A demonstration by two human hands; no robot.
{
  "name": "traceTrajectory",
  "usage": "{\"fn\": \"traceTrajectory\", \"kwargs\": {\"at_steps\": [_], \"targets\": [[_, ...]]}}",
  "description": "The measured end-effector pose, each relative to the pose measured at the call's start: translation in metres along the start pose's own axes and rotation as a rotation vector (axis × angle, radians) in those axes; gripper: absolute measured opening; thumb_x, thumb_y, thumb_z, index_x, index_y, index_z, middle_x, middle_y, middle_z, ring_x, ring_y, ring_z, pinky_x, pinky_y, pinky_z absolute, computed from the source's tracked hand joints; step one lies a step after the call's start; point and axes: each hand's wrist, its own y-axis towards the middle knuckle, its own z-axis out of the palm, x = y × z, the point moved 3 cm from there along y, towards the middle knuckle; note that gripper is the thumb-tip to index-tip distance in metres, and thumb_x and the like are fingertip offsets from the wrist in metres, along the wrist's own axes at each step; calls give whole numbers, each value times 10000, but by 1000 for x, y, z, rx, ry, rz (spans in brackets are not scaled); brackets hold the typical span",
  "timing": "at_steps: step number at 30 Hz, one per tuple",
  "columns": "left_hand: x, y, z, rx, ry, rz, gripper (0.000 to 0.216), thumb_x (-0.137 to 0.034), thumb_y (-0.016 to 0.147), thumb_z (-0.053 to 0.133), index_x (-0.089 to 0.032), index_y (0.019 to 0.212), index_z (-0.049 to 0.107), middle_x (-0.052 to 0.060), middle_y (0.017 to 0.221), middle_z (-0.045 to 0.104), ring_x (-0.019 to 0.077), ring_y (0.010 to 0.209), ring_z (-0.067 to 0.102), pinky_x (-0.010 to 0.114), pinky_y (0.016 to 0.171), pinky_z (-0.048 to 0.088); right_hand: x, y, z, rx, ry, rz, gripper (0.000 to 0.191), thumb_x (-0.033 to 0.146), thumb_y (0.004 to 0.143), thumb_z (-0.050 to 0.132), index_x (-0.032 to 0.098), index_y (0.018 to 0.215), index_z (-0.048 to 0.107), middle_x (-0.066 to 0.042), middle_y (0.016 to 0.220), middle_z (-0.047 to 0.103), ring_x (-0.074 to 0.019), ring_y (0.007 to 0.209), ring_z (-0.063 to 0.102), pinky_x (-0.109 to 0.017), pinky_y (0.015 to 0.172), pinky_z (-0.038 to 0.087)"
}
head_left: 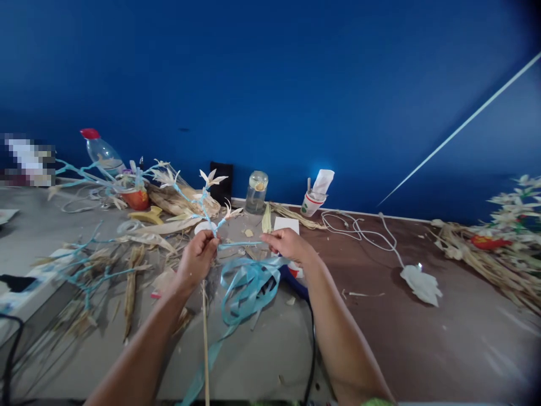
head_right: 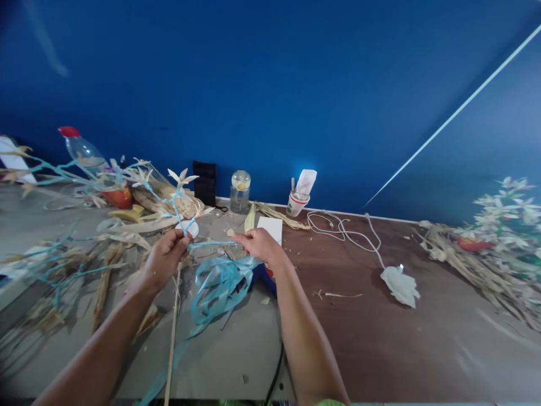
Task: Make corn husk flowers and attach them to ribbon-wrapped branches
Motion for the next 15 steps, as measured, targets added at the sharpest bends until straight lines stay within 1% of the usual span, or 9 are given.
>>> {"fn": "traceTrajectory", "kwargs": {"at_steps": [3, 5, 6, 8, 10, 11, 12, 13, 15], "targets": [[0, -2, 5, 33, 13, 7, 205, -348, 766, 542, -158, 840, 520, -45, 615, 465, 66, 480, 365, 192, 448, 290, 2, 1, -15, -51, -108, 16, 517, 605, 766, 476, 170, 487, 475, 33, 433, 440, -90, 441, 398, -233, 484, 296], [-1, -4, 9, 46, -9, 2, 199, -346, 772, 532, -161, 844, 514, -43, 624, 467, 69, 490, 374, 192, 457, 303, 12, 1, -24, -113, -189, -27, 505, 573, 798, 451, 175, 488, 449, 42, 433, 392, -89, 444, 368, -240, 487, 273], [-1, -5, 10, 45, -19, -1, 196, -345, 773, 530, -162, 841, 511, -46, 618, 460, 69, 488, 372, 191, 457, 304, 20, 1, -28, -159, -241, -70, 493, 554, 812, 446, 174, 498, 451, 43, 449, 386, -89, 458, 364, -241, 497, 268], [-2, -7, 10, 23, -33, 4, 187, -343, 771, 534, -166, 825, 506, -55, 596, 441, 67, 475, 360, 189, 450, 298, 41, -1, -37, -258, -383, -202, 444, 520, 823, 467, 165, 559, 499, 29, 536, 445, -96, 521, 398, -243, 550, 286], [-2, -7, 8, -10, -50, 20, 184, -342, 771, 539, -168, 821, 504, -58, 588, 433, 65, 466, 359, 188, 445, 294, 62, -2, -42, -276, -608, -386, 310, 456, 790, 561, 161, 695, 581, -6, 734, 546, -112, 632, 466, -267, 672, 321], [-2, -7, 7, -26, -59, 29, 183, -340, 770, 543, -169, 824, 506, -57, 592, 437, 65, 468, 366, 187, 447, 298, 70, -1, -45, -280, -744, -434, 233, 398, 778, 593, 166, 760, 607, -26, 819, 562, -124, 678, 488, -297, 735, 321], [-1, -7, 5, -43, -66, 36, 184, -339, 768, 546, -171, 832, 508, -55, 601, 447, 67, 476, 378, 187, 455, 309, 74, 2, -49, -286, -874, -445, 154, 319, 780, 598, 168, 799, 622, -43, 868, 565, -135, 703, 502, -328, 778, 313], [-1, -6, 3, -63, -72, 42, 187, -338, 764, 549, -173, 842, 512, -51, 613, 458, 69, 486, 389, 188, 464, 321, 74, 6, -54, -292, -984, -425, 92, 232, 787, 576, 165, 818, 632, -57, 887, 566, -146, 717, 514, -353, 803, 305], [-1, -4, -2, -113, -79, 41, 198, -338, 748, 559, -176, 854, 514, -43, 644, 487, 72, 501, 402, 192, 478, 336, 66, 18, -66, -307, -1111, -329, 162, 96, 793, 495, 159, 813, 643, -72, 869, 575, -167, 735, 537, -379, 817, 304]]}}
